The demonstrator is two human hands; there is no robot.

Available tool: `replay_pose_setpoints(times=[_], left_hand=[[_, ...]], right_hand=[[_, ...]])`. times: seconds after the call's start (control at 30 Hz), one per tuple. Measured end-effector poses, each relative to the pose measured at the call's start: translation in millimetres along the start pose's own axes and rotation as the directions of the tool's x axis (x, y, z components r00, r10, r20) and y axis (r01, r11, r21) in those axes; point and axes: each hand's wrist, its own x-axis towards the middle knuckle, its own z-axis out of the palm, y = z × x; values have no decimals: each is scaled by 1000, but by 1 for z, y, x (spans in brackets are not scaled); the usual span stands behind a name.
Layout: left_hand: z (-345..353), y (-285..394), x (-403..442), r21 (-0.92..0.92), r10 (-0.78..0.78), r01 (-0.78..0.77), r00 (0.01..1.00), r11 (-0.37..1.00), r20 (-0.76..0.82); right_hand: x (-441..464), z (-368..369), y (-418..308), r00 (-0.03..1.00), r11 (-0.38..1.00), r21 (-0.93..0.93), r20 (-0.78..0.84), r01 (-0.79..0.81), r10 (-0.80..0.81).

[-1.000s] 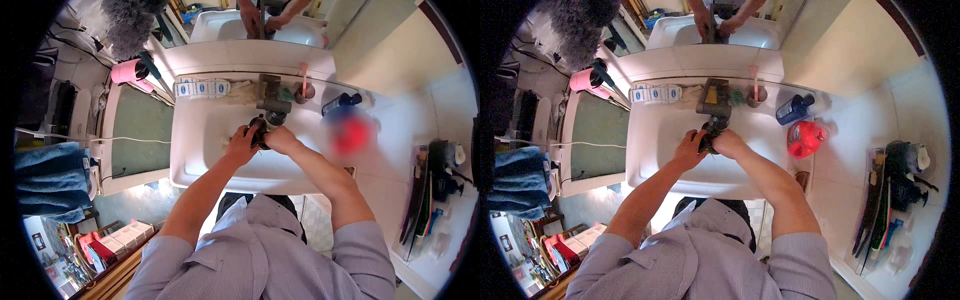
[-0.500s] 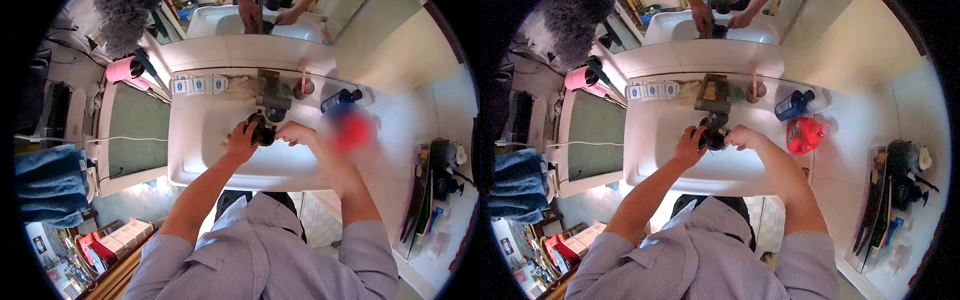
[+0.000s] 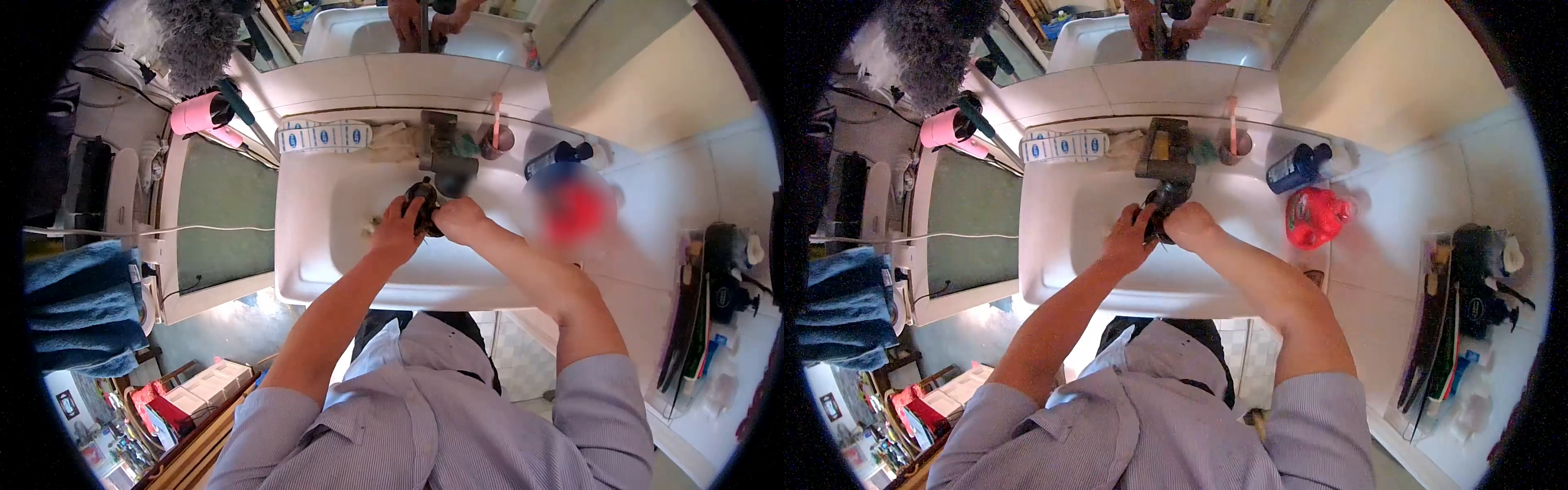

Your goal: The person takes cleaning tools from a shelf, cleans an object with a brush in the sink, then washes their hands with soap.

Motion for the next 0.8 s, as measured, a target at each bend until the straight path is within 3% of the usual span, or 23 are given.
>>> replay_pose_setpoints(times=[0.03, 0.07, 0.13, 0.17, 0.2, 0.27, 0.3, 0.37, 0.5, 0.6, 0.67, 0.7, 0.73, 0.8], left_hand=[[-2, 0, 0, -7, -8, 8, 1000, 1000, 28], [-4, 0, 0, -12, -14, 14, 998, 1000, 54], [-6, 0, 3, -16, -16, 17, 997, 1000, 82], [-6, 1, 5, -19, -25, 28, 993, 999, 112], [-8, 2, 6, -17, -15, 17, 994, 1000, 109], [-12, 3, 5, 16, -19, 16, 990, 1000, 139], [-11, 1, 6, 22, -8, 5, 990, 1000, 140], [-4, -4, 9, 23, 9, -12, 991, 1000, 131], [-23, -9, 10, 42, 105, -114, 980, 993, 169], [-28, -16, 17, 65, 161, -187, 946, 980, 283], [-24, -15, 14, 55, 177, -191, 965, 980, 195], [-23, -11, 12, 61, 186, -202, 962, 978, 202], [-21, -4, 9, 72, 174, -190, 966, 979, 189], [-19, 10, 5, 86, 168, -186, 968, 979, 185]], right_hand=[[-7, -7, -5, 990, 1000, -26, 137, -12, 15], [-14, -4, -9, 990, 1000, -26, 138, -16, 19], [-30, 7, -8, 965, 957, 193, 187, -218, 182], [-36, 26, 1, 973, 930, 287, 53, -230, 225], [-47, 17, 8, 971, 929, 285, 46, -237, 233], [-72, -15, 17, 919, 609, 693, 234, -386, 317], [-83, -22, 21, 918, 604, 697, 228, -387, 326], [-107, -29, 28, 810, 132, 857, 406, -498, 423], [-140, -15, 19, 742, 49, 867, 393, -495, 543], [-144, 8, 9, 727, 113, 894, 273, -434, 630], [-136, 12, 1, 770, 604, 713, -143, -355, 621], [-129, -7, -6, 792, 672, 575, -66, -466, 607], [-119, -7, -8, 786, 663, 583, -63, -471, 614], [-104, -5, -4, 865, 921, 217, -327, -323, 381]])
